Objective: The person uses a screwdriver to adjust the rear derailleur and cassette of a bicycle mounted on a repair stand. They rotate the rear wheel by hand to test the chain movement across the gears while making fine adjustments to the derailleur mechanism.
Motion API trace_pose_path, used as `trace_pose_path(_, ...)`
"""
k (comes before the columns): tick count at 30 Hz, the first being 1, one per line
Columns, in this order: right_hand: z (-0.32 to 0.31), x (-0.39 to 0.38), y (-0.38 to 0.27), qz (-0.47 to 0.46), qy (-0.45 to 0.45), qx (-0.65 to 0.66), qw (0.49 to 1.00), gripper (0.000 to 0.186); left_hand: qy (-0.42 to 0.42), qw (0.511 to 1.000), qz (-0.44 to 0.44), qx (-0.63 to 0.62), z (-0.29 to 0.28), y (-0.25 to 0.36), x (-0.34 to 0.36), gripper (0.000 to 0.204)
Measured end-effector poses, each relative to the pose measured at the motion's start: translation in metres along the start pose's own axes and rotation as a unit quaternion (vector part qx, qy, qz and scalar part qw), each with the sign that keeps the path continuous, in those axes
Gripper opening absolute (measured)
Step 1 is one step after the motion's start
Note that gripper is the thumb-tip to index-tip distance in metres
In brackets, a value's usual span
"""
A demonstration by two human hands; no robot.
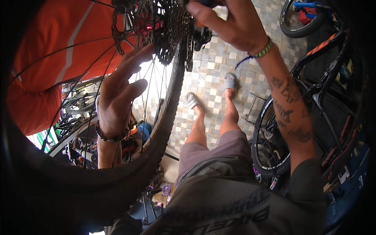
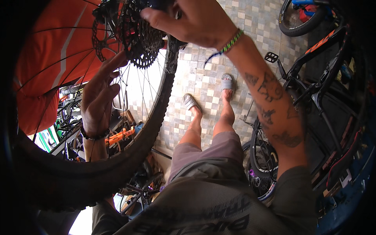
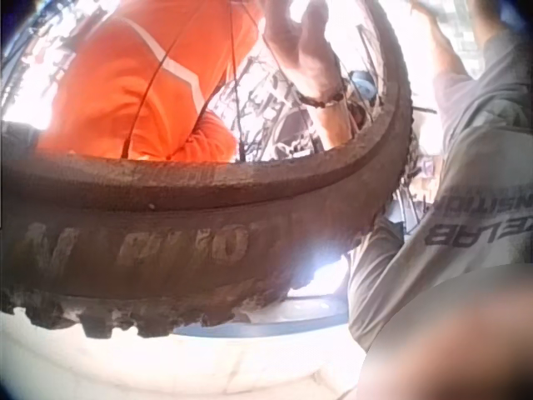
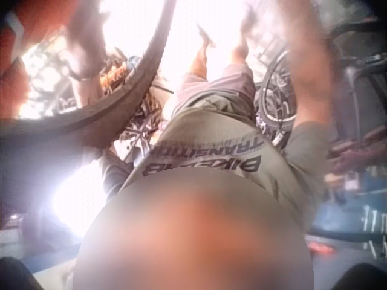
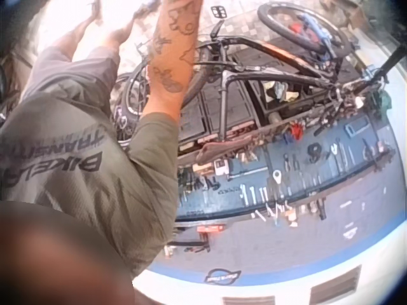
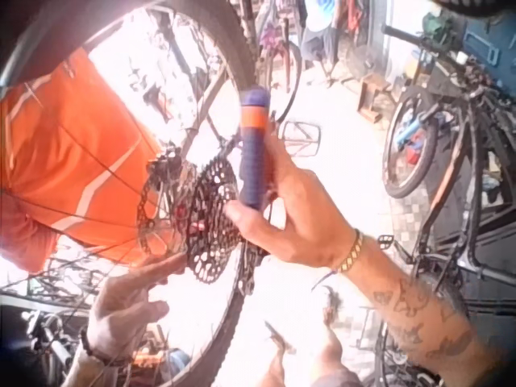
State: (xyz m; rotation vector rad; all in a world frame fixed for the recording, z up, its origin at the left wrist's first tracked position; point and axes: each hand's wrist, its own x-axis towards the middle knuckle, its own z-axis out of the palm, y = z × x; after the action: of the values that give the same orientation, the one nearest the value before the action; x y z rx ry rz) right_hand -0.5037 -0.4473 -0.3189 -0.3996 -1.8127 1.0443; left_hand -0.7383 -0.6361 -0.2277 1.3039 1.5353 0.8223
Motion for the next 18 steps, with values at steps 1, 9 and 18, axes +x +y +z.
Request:
trace_pose_path(1, 0.004, -0.008, -0.009, 0.051, 0.033, -0.009, 0.998, 0.061, 0.002, 1.0, -0.001, -0.002, 0.0, 0.0, -0.001, 0.071)
trace_pose_path(9, 0.057, -0.067, -0.016, 0.17, 0.119, -0.123, 0.97, 0.028, -0.004, 1.0, -0.004, -0.022, 0.001, 0.001, -0.002, 0.073)
trace_pose_path(18, 0.068, -0.067, -0.002, 0.114, 0.138, -0.205, 0.962, 0.039, -0.009, 1.0, -0.01, -0.019, 0.0, 0.005, -0.003, 0.073)
